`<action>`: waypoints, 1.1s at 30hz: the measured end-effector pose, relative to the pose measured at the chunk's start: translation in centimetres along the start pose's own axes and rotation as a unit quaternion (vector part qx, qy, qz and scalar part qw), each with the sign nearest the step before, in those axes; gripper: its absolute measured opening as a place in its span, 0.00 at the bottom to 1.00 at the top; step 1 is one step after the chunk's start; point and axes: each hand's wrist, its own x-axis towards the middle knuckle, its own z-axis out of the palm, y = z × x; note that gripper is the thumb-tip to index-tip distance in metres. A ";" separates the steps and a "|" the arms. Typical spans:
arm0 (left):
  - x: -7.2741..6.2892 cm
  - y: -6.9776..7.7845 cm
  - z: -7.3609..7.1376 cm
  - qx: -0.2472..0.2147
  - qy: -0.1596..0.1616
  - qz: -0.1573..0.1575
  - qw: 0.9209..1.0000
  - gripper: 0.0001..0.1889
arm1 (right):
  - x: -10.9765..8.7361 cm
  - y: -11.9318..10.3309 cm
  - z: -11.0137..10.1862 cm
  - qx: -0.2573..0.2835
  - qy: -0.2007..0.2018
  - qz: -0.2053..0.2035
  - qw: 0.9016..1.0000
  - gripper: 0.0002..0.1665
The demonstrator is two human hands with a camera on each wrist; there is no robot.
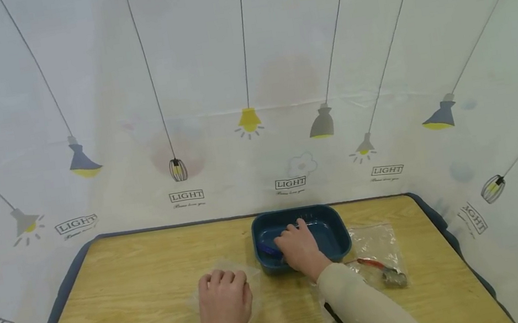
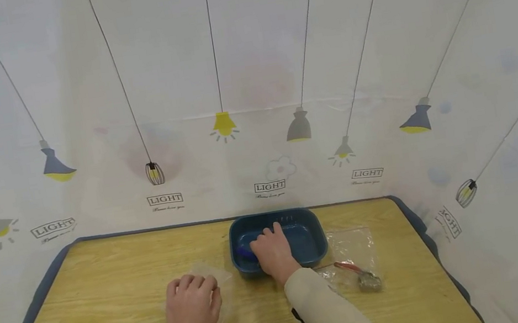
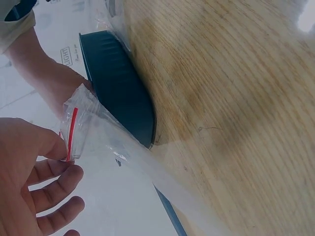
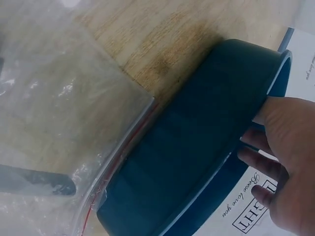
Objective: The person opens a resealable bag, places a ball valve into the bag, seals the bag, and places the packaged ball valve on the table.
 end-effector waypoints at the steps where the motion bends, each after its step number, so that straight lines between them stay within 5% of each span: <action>1: 0.0 0.0 0.0 -0.001 0.003 0.001 1.000 0.05 | 0.0 0.0 0.0 0.002 -0.005 -0.001 1.000 0.18; 19: 0.0 0.0 0.4 -0.011 0.033 0.014 0.999 0.06 | 1.2 -0.5 0.4 -0.011 -0.063 0.035 0.997 0.12; 33: 0.1 -0.4 0.5 0.000 0.042 0.018 0.999 0.06 | 1.2 -0.3 0.9 -0.012 -0.033 0.044 0.998 0.07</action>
